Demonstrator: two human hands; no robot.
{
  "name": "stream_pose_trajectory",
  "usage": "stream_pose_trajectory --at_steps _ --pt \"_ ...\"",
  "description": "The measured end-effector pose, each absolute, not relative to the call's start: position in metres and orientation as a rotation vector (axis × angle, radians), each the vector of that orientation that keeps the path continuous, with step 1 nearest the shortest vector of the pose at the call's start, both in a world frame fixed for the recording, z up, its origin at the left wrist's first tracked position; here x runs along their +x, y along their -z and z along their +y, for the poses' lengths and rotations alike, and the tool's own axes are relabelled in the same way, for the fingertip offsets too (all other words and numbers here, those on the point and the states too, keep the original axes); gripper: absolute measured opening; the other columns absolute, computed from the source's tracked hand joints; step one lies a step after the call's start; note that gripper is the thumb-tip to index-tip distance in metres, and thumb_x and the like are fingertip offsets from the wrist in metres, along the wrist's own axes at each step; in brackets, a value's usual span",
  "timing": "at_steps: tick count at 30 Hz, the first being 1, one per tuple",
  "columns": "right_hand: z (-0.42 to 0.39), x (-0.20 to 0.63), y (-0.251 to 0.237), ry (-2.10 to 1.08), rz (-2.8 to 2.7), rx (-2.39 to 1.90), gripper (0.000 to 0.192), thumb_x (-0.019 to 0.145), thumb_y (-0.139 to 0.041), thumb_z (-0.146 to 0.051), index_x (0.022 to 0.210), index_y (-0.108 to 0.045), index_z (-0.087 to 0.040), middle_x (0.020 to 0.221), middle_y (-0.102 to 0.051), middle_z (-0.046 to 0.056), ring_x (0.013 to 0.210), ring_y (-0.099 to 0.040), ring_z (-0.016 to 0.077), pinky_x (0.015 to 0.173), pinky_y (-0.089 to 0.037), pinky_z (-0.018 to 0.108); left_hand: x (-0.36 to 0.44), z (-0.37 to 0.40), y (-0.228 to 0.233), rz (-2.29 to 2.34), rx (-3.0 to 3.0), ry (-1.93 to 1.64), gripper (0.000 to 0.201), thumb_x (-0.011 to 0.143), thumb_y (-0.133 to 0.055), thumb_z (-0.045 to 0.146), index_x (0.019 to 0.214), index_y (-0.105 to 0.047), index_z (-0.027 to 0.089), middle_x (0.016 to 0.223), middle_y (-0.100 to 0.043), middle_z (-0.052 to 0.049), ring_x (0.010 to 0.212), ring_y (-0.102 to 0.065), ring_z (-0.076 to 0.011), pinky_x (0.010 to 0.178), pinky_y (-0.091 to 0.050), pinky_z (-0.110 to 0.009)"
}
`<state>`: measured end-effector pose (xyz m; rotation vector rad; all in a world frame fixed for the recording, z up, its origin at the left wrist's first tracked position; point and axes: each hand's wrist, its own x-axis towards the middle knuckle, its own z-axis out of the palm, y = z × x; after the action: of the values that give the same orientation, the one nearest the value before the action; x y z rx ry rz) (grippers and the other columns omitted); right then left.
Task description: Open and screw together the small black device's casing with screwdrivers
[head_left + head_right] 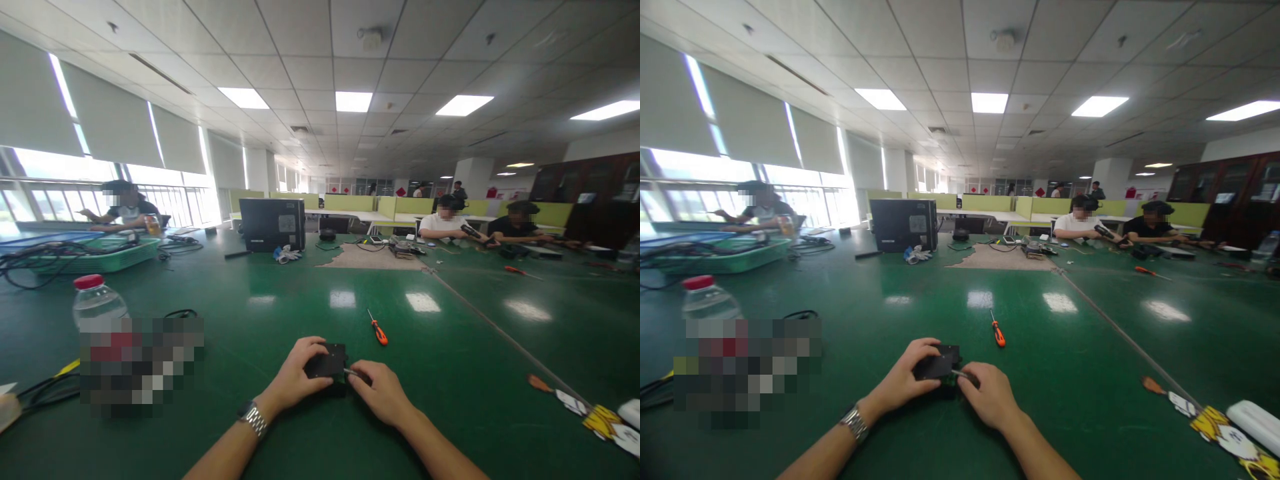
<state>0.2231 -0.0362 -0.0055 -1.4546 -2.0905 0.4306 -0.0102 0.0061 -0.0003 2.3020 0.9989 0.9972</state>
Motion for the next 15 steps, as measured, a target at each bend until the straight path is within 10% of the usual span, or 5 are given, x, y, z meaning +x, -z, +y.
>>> stream_pose_trajectory --at_steps 15 --pt "-0.033 0.252 -0.009 -0.168 -2.039 -1.685 0.029 0.087 -0.049 -0.046 0.086 -0.073 -0.029 0.081 -0.069 0.0 0.079 -0.06 0.017 0.066 -0.034 0.026 -0.008 0.002 -0.004 1.024 2.251 -0.985 0.039 0.068 -0.079 0.025 0.099 -0.056 0.022 0.126 -0.051 -0.01 0.121 -0.046 -0.0302 0.104 -0.038 -0.046"
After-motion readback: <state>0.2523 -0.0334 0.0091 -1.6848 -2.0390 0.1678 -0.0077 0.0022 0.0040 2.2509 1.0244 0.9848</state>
